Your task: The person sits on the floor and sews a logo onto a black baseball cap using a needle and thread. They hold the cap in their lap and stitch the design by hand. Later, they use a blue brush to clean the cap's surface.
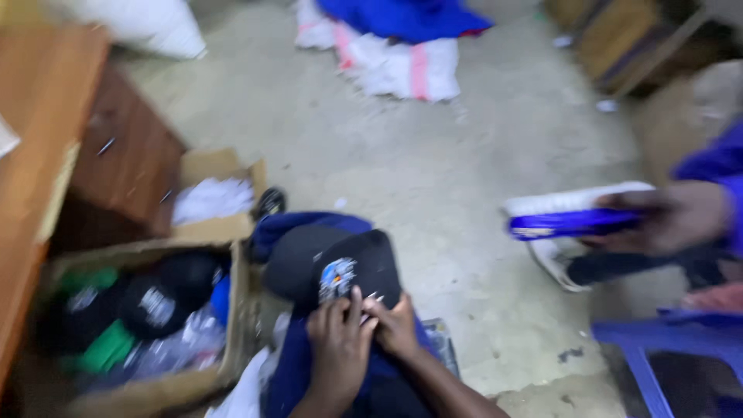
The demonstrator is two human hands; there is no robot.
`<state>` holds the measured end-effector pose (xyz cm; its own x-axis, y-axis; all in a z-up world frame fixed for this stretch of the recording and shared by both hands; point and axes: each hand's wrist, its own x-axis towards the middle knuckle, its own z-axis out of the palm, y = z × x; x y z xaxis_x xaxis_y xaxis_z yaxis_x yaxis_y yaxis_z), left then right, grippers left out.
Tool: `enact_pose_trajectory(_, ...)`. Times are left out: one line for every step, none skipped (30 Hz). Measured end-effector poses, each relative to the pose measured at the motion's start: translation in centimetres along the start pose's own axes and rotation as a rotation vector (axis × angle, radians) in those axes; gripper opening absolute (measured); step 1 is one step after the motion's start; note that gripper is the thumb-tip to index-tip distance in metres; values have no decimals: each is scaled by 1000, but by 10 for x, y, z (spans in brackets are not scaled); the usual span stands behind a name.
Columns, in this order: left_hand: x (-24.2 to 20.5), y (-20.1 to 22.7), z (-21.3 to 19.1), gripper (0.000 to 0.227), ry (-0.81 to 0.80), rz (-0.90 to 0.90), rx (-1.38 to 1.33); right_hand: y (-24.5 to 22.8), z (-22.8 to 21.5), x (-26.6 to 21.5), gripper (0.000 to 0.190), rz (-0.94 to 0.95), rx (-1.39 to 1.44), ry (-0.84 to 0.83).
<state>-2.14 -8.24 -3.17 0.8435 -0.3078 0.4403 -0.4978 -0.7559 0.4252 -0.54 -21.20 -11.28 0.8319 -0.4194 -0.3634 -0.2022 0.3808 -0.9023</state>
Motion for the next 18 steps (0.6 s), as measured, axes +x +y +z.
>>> enact_pose_trajectory(22,17,-24,52,117,73,-17,1,4,5,52,-71,90,-43)
enact_pose_trajectory(38,34,-54,36,225,132,-27,5,12,2,41,-127,179,-96)
enact_pose_trajectory(46,45,-20,36,219,164,-46,-6,7,7,41,-148,191,-67)
enact_pose_trajectory(47,55,10,51,-48,57,-851,-14,5,6,53,-174,48,-87)
enact_pose_trajectory(48,63,40,68,-350,-76,-1641,-21,5,5,64,-199,-96,-105)
enact_pose_trajectory(80,91,20,68,-342,-81,-1638,-28,2,4,64,-196,-98,-114)
enact_pose_trajectory(114,117,0,70,-331,217,-1035,-35,1,5,82,-222,-324,-156)
enact_pose_trajectory(145,143,-21,77,-302,451,-417,-42,-1,2,100,-239,-560,-206)
enact_pose_trajectory(146,161,-1,77,-299,429,-418,-34,-9,7,100,-228,-570,-223)
enact_pose_trajectory(150,178,21,69,-123,433,-218,-25,-15,15,84,-138,-391,-220)
enact_pose_trajectory(154,194,44,63,48,433,-14,-16,-21,23,68,-47,-213,-213)
enact_pose_trajectory(161,200,48,63,54,411,2,-17,-27,27,68,-39,-220,-238)
enact_pose_trajectory(168,206,52,54,190,445,-15,-16,-28,26,67,-52,-235,-255)
enact_pose_trajectory(169,207,55,47,315,467,-18,-9,-22,15,65,-47,-248,-284)
enact_pose_trajectory(166,205,60,47,308,434,11,-5,-21,7,64,-44,-261,-313)
enact_pose_trajectory(168,201,66,44,304,436,20,-2,-17,4,63,-46,-270,-346)
enact_pose_trajectory(171,197,72,42,300,439,28,-2,-13,1,62,-49,-279,-379)
enact_pose_trajectory(161,188,50,42,314,419,59,-9,-12,6,60,-71,-290,-410)
